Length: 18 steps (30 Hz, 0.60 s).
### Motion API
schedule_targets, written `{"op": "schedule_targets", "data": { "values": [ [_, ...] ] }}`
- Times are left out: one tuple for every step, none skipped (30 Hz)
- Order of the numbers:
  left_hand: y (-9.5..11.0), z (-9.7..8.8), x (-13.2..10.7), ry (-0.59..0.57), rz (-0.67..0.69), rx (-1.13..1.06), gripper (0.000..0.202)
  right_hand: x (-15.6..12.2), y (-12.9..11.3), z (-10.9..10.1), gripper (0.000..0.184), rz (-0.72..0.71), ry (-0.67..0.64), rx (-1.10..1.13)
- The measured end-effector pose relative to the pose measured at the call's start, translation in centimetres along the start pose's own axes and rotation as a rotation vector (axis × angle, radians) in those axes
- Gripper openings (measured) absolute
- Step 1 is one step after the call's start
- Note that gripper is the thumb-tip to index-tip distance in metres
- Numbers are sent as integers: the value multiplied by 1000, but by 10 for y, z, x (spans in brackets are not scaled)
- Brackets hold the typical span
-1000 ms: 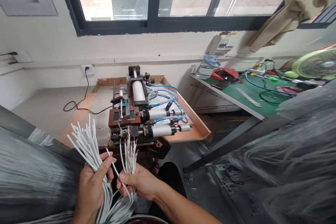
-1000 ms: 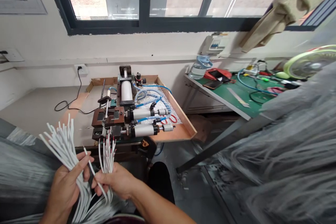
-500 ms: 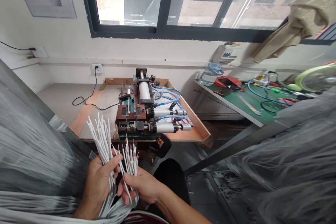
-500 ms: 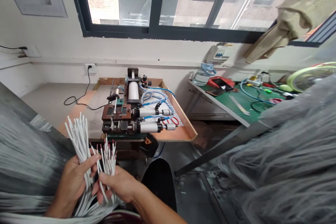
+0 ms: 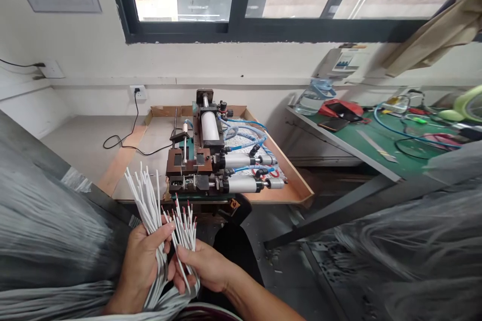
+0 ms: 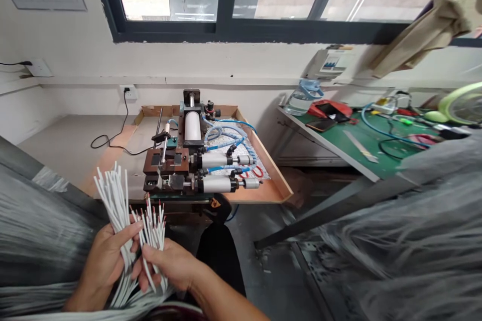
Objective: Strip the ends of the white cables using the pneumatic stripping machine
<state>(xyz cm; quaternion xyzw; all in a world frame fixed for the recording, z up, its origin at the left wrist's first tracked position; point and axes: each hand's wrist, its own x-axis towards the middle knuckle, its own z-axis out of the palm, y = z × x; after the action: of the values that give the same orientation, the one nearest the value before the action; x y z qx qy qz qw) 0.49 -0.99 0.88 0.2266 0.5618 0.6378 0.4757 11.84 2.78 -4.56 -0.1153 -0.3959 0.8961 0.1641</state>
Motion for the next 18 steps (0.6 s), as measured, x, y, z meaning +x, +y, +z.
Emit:
{"op": "schedule_targets", "data": {
  "values": [
    [-1,0,1,6,-2,-1,11,1,0,0,51,4,6,-3],
    [-1,0,3,12,-7,0,11,2,-1,0,52,6,13,-6],
    [-2,0,4,18,-12,1,11,3,-1,0,52,9,19,-11],
    [-2,1,5,26,-19,4,10,3,-1,-1,53,12,27,-18],
    [-2,1,6,33,-25,8,10,4,-1,-1,52,18,36,-29],
    [-3,1,6,40,-30,12,11,5,-1,-1,52,25,46,-40],
    [-3,2,7,47,-34,16,11,6,-1,-1,52,36,53,-56],
    [-3,2,7,52,-36,18,11,6,-1,-1,52,47,55,-74],
    [-3,3,8,55,-38,19,11,6,-2,-1,52,55,57,-95],
    [-3,4,8,57,-40,19,11,6,-3,0,52,59,61,-119],
    [-2,4,9,57,-41,17,11,5,-5,1,51,54,76,-146],
    [-2,5,9,59,-39,13,11,4,-6,1,48,32,116,-178],
    [-1,5,10,65,-28,6,11,3,-9,2,44,-6,181,-212],
    [-1,6,11,77,-9,-2,11,2,-11,3,38,-61,273,-245],
    [0,6,12,91,15,-10,11,0,-14,3,32,-123,376,-274],
    [0,6,13,106,40,-19,11,-1,-17,3,27,-185,473,-297],
    [0,6,15,120,62,-28,11,-3,-19,3,24,-237,553,-314],
    [0,6,16,130,76,-34,12,-4,-20,2,21,-268,602,-326]
  ]
}}
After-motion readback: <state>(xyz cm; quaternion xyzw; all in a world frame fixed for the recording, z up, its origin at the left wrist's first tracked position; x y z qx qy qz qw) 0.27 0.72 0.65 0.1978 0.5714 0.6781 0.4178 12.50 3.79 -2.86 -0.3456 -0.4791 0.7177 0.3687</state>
